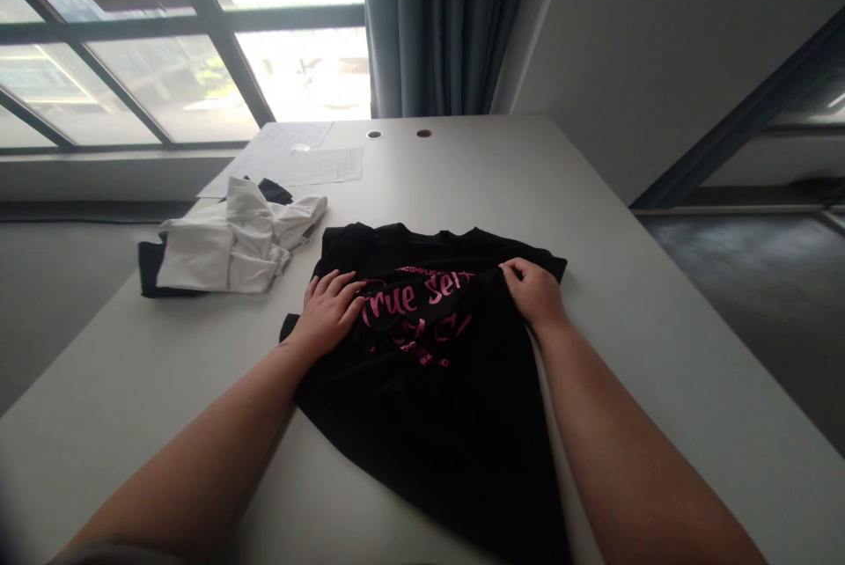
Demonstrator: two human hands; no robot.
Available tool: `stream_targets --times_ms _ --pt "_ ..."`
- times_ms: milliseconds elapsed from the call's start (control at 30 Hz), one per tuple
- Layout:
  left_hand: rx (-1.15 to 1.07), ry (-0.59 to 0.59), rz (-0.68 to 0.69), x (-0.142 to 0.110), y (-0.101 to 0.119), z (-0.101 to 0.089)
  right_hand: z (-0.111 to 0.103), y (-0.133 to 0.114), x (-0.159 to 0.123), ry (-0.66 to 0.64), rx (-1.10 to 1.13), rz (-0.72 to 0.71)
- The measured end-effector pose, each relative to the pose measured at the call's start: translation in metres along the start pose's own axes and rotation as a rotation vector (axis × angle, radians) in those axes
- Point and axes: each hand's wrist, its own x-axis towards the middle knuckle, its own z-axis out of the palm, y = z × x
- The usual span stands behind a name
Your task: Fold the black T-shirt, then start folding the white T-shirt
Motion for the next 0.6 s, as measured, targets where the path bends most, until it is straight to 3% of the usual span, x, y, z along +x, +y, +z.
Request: stream_targets --times_ms 600 --pt "0.013 0.001 0.005 0.0006 -0.0017 0.0016 -0.0005 -0.0017 0.0005 -0.023 0.000 0.011"
